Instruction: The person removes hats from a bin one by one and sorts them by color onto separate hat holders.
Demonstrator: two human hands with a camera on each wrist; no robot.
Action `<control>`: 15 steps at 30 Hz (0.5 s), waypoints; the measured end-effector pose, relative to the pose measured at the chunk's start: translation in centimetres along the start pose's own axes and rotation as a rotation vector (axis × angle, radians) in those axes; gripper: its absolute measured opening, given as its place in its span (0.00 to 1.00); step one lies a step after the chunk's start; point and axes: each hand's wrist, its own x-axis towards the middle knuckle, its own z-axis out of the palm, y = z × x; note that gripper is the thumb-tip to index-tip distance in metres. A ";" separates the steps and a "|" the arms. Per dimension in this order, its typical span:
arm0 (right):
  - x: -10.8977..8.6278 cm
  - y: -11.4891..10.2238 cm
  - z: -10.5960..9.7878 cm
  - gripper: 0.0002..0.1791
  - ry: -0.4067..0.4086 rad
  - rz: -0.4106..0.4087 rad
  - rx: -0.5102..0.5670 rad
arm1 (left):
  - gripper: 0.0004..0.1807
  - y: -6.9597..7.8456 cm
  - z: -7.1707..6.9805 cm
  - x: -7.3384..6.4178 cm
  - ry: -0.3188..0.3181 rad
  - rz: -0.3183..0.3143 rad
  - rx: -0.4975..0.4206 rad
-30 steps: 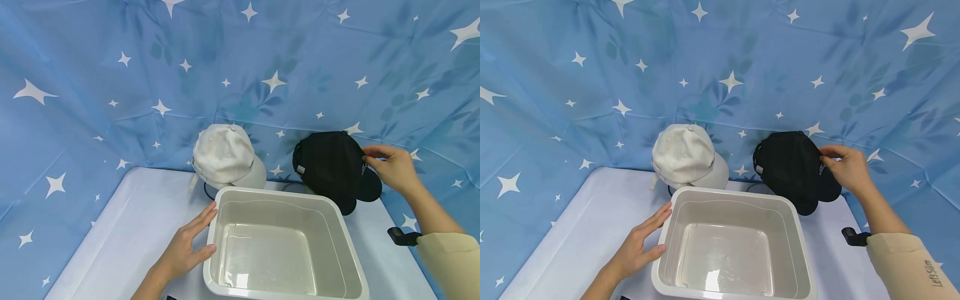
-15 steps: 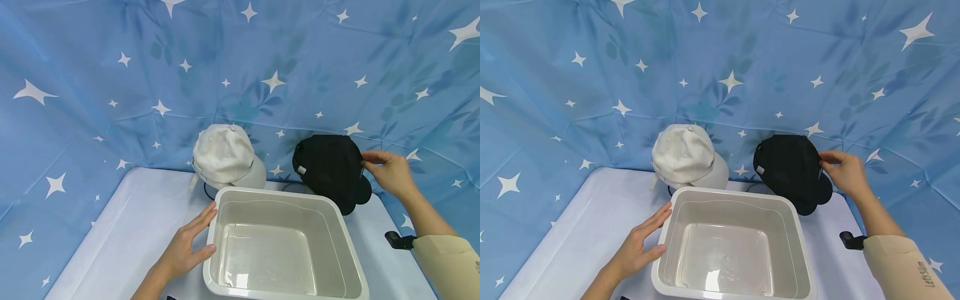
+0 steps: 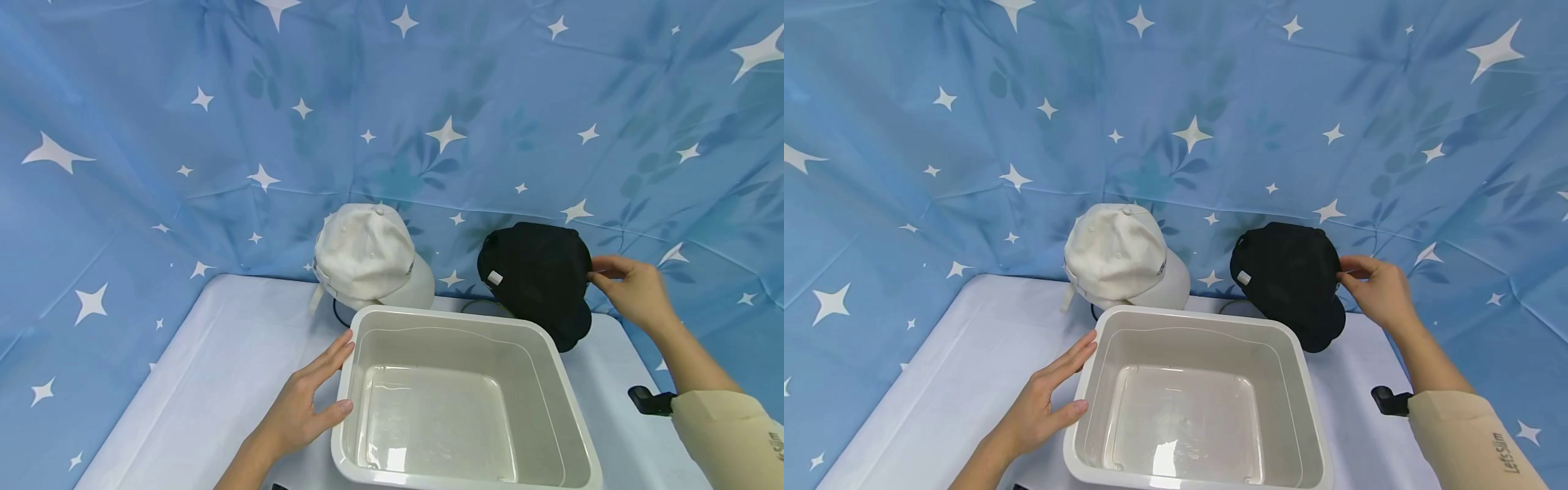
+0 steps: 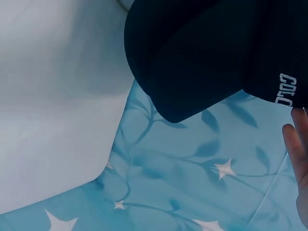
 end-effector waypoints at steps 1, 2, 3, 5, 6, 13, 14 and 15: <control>0.0 0.0 0.0 0.16 -0.003 0.005 0.000 | 0.40 0.0 0.0 0.0 0.001 0.000 0.001; -0.1 -0.1 0.0 0.17 -0.008 0.013 0.004 | 0.40 0.0 -0.1 -0.1 0.001 -0.001 0.002; -0.1 -0.2 -0.1 0.18 -0.013 0.020 0.008 | 0.40 0.0 -0.1 -0.1 0.001 -0.003 0.002; -0.2 -0.3 -0.1 0.20 -0.023 0.038 0.011 | 0.40 -0.1 -0.2 -0.1 0.000 -0.005 -0.001; -0.2 -0.4 -0.2 0.21 -0.027 0.046 0.012 | 0.40 -0.1 -0.3 -0.2 0.000 -0.003 0.000; -0.9 -0.9 -0.9 0.24 -0.015 0.060 -0.030 | 0.40 -0.1 -1.1 0.0 0.029 0.055 0.026; -1.1 -0.9 -0.9 0.24 -0.014 0.055 -0.031 | 0.40 -0.1 -1.3 0.1 0.032 0.058 0.031; -1.3 -0.8 -1.0 0.24 -0.015 0.051 -0.028 | 0.40 -0.1 -1.5 0.2 0.035 0.062 0.042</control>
